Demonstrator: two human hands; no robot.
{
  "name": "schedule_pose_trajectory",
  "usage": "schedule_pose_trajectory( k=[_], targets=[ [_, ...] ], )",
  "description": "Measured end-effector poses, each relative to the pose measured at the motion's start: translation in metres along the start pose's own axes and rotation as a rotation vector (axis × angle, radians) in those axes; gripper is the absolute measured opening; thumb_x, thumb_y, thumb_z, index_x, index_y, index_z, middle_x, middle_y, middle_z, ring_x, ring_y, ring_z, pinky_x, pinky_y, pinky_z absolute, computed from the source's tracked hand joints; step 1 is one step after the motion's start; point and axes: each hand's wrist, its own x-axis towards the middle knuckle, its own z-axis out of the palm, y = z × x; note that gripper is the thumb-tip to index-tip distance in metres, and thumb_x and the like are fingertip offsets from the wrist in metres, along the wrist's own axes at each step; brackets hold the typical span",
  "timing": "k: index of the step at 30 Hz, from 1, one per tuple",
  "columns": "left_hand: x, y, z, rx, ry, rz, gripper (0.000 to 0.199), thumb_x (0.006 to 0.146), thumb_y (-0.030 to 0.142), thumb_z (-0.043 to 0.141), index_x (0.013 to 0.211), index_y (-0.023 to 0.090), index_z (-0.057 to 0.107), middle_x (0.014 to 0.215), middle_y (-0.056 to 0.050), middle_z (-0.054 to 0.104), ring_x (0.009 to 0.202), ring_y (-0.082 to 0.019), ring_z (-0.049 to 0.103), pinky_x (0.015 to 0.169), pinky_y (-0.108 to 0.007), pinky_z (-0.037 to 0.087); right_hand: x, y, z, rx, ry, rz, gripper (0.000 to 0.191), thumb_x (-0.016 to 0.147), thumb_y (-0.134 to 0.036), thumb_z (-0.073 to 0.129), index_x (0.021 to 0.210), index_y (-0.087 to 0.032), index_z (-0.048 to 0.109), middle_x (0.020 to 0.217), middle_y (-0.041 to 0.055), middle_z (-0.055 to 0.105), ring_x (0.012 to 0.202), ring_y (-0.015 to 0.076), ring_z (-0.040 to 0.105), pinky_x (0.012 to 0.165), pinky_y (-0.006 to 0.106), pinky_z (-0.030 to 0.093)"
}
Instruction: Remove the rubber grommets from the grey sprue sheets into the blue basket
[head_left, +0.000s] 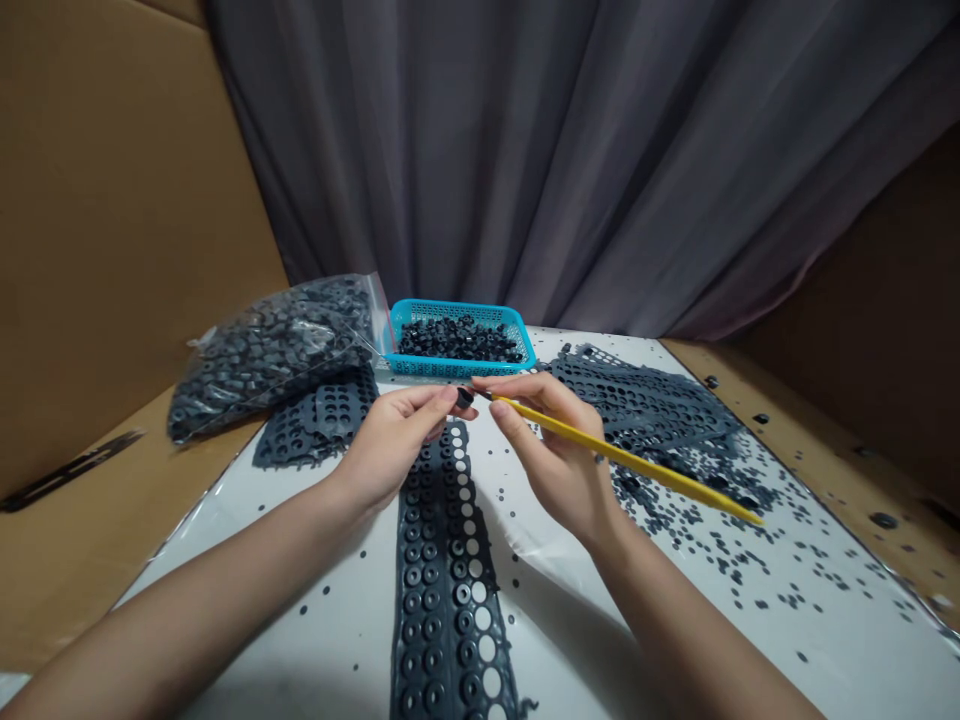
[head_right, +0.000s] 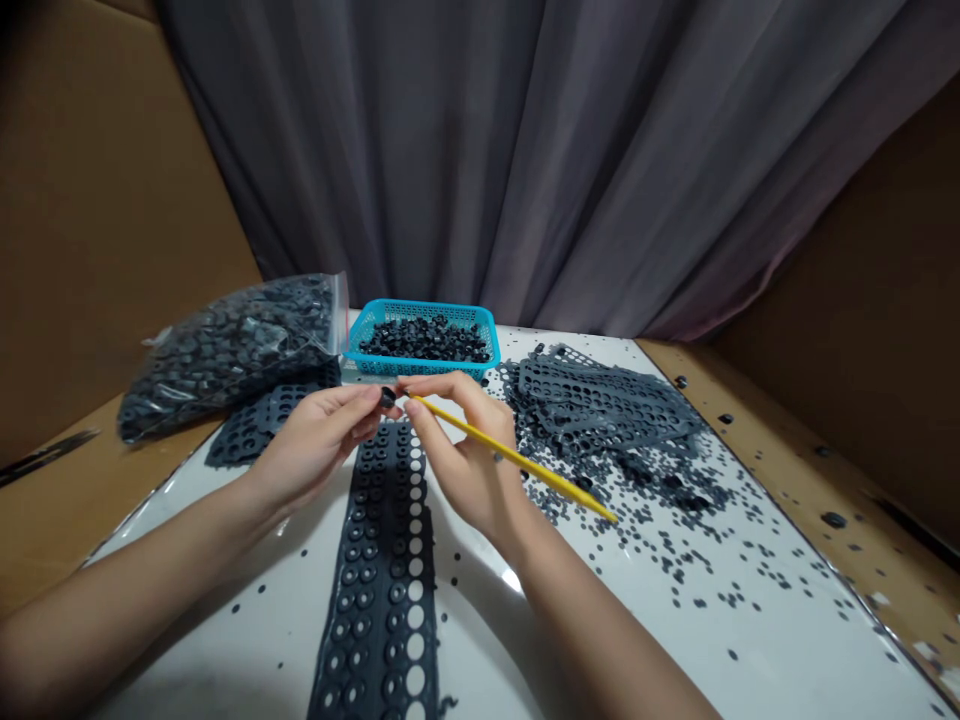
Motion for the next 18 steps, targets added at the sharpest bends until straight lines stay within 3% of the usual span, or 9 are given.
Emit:
schedule_pose_trajectory(
  k=[5,10,15,18],
  targets=[
    [-0.001,0.005,0.004,-0.163,0.003,-0.115,0.03,0.07,0.041,0.069,0.082,0.014,0.072,0.071,-0.003,0.064,0.05,-0.005,0.03,0.05,-0.02,0.025,0.003,0.005,-0.003,0.048,0.089,0.102,0.004,0.083,-0.021,0.058,0.085,-0.021,0.062,0.097,0.0026,0.07,0.087,0.0157,0.065,0.078,0.035,0.053],
    [-0.001,0.004,0.004,-0.136,0.015,-0.124,0.029,0.069,0.039,0.071,0.088,0.016,0.073,0.078,-0.003,0.068,0.054,-0.005,0.04,0.054,-0.02,0.032,0.004,0.009,-0.004,0.062,0.095,0.105,0.003,0.082,-0.022,0.059,0.082,-0.02,0.062,0.096,0.0026,0.07,0.092,0.0165,0.065,0.081,0.035,0.051],
    [-0.001,-0.009,0.006,-0.001,0.01,-0.02,0.027,0.068,0.034,0.073,0.09,0.019,0.072,0.094,-0.005,0.071,0.084,-0.015,0.059,0.078,-0.027,0.043,0.013,0.012,-0.019,0.033,0.174,0.034,0.004,0.082,-0.022,0.059,0.084,-0.021,0.062,0.097,0.0021,0.069,0.096,0.0173,0.063,0.088,0.038,0.048],
    [0.014,-0.023,0.024,0.182,-0.017,0.094,0.028,0.07,0.036,0.07,0.092,0.018,0.071,0.097,-0.007,0.071,0.088,-0.019,0.061,0.083,-0.033,0.044,0.021,0.017,-0.035,0.006,0.279,0.012,0.006,0.083,-0.025,0.058,0.085,-0.021,0.062,0.096,0.0019,0.069,0.095,0.0168,0.063,0.09,0.038,0.046]
  ],
)
